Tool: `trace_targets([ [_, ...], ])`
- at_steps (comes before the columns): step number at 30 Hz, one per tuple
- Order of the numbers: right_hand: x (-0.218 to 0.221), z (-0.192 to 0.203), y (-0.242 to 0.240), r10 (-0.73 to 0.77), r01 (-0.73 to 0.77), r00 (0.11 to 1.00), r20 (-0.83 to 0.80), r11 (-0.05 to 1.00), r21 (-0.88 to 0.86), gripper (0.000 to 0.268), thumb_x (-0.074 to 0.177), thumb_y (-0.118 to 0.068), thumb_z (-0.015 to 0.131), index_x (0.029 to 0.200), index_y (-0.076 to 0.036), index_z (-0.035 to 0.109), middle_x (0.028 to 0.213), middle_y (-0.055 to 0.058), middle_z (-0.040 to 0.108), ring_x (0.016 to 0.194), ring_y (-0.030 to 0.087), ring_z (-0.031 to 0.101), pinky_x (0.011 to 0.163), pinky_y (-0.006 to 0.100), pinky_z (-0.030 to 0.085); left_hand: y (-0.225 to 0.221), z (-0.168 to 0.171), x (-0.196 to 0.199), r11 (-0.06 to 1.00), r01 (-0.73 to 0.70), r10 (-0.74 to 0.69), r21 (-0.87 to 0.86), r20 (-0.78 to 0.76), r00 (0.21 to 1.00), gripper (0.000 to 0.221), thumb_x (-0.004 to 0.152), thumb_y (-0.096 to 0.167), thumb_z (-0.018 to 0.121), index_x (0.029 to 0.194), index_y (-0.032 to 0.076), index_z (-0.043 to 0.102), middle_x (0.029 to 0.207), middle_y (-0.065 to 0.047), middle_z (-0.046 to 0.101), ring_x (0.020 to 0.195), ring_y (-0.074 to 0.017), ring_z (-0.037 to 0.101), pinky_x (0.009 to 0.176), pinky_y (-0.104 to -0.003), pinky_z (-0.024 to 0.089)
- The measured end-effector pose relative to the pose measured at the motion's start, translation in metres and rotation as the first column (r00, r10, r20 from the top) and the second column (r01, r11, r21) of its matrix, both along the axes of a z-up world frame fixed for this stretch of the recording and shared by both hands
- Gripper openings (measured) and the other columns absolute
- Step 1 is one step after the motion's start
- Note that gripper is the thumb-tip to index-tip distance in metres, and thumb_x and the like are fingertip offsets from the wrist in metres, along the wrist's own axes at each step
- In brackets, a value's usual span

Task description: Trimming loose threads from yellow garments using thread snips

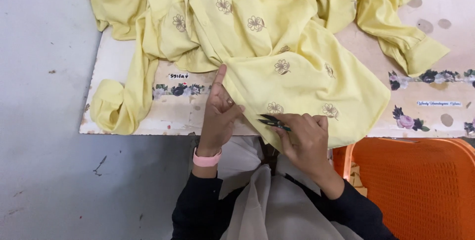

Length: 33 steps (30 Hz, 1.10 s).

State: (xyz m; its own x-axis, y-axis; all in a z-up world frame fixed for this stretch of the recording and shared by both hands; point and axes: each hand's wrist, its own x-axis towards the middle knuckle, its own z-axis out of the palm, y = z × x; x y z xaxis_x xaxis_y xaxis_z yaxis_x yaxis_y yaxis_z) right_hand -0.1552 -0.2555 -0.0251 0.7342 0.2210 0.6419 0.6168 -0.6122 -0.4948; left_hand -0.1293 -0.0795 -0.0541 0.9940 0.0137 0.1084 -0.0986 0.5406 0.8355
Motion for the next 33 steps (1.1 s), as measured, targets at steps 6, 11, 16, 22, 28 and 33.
trace_targets([
  [6, 0.0, 0.011, 0.011, 0.008, -0.004, 0.998, 0.062, 0.999, -0.054, 0.017, 0.072, -0.013, 0.067, 0.089, -0.011, 0.063, 0.066, -0.002, 0.058, 0.054, 0.014, 0.053, 0.057, 0.024, 0.031, 0.002, 0.002, -0.004, 0.996, -0.03, 0.031, 0.088, -0.005, 1.0, 0.078, 0.066, -0.009, 0.051, 0.133, 0.004, 0.014, 0.13, -0.026, 0.026, 0.109, -0.035, 0.041, 0.083, -0.039, 0.047],
  [11, 0.003, 0.011, 0.016, -0.024, 0.029, 0.994, 0.109, 0.999, -0.046, 0.015, 0.072, -0.01, 0.066, 0.087, -0.009, 0.063, 0.062, 0.0, 0.058, 0.05, 0.016, 0.05, 0.056, 0.025, 0.031, 0.001, 0.008, -0.003, 0.986, -0.046, 0.047, 0.161, -0.003, 0.999, 0.072, 0.067, -0.004, 0.055, 0.13, 0.003, 0.02, 0.125, -0.025, 0.031, 0.104, -0.033, 0.045, 0.082, -0.039, 0.048],
  [16, 0.012, -0.022, 0.008, 0.076, -0.021, 0.98, -0.183, 0.959, 0.283, 0.016, 0.076, -0.01, 0.062, 0.091, -0.005, 0.06, 0.066, 0.006, 0.061, 0.055, 0.017, 0.052, 0.063, 0.027, 0.031, -0.003, 0.012, -0.018, 0.971, -0.072, 0.076, 0.23, -0.009, 0.997, 0.068, 0.068, 0.002, 0.059, 0.127, 0.001, 0.026, 0.12, -0.025, 0.037, 0.099, -0.0311, 0.049, 0.08, -0.04, 0.049],
  [22, 0.015, -0.024, 0.004, 0.13, 0.062, 0.922, -0.364, 0.879, 0.472, 0.021, 0.077, -0.008, 0.063, 0.097, -0.004, 0.055, 0.073, 0.01, 0.06, 0.068, 0.021, 0.056, 0.065, 0.029, 0.039, -0.034, 0.023, -0.07, 0.894, 0.162, -0.119, 0.418, -0.128, 0.985, 0.039, 0.075, 0.011, 0.06, 0.112, 0.004, 0.053, 0.107, -0.019, 0.051, 0.096, -0.0337, 0.056, 0.079, -0.045, 0.048],
  [28, 0.003, -0.032, -0.009, 0.113, 0.002, 0.962, -0.248, 0.907, 0.422, 0.026, 0.071, -0.008, 0.069, 0.093, -0.002, 0.056, 0.077, 0.01, 0.057, 0.068, 0.022, 0.057, 0.065, 0.029, 0.043, -0.043, 0.021, -0.064, 0.952, -0.018, 0.041, 0.304, -0.067, 0.997, 0.049, 0.075, 0.002, 0.057, 0.121, -0.001, 0.042, 0.116, -0.02, 0.042, 0.089, -0.032, 0.058, 0.074, -0.037, 0.051],
  [33, -0.014, -0.016, -0.021, 0.022, -0.02, 1.0, -0.019, 0.994, 0.103, 0.018, 0.068, -0.009, 0.07, 0.084, -0.007, 0.063, 0.074, 0.003, 0.063, 0.06, 0.022, 0.057, 0.062, 0.031, 0.039, -0.035, 0.026, -0.054, 0.937, -0.101, 0.109, 0.335, -0.004, 0.994, 0.047, 0.077, 0.0, 0.055, 0.121, -0.003, 0.04, 0.109, -0.014, 0.041, 0.083, -0.0207, 0.058, 0.073, -0.031, 0.054],
])
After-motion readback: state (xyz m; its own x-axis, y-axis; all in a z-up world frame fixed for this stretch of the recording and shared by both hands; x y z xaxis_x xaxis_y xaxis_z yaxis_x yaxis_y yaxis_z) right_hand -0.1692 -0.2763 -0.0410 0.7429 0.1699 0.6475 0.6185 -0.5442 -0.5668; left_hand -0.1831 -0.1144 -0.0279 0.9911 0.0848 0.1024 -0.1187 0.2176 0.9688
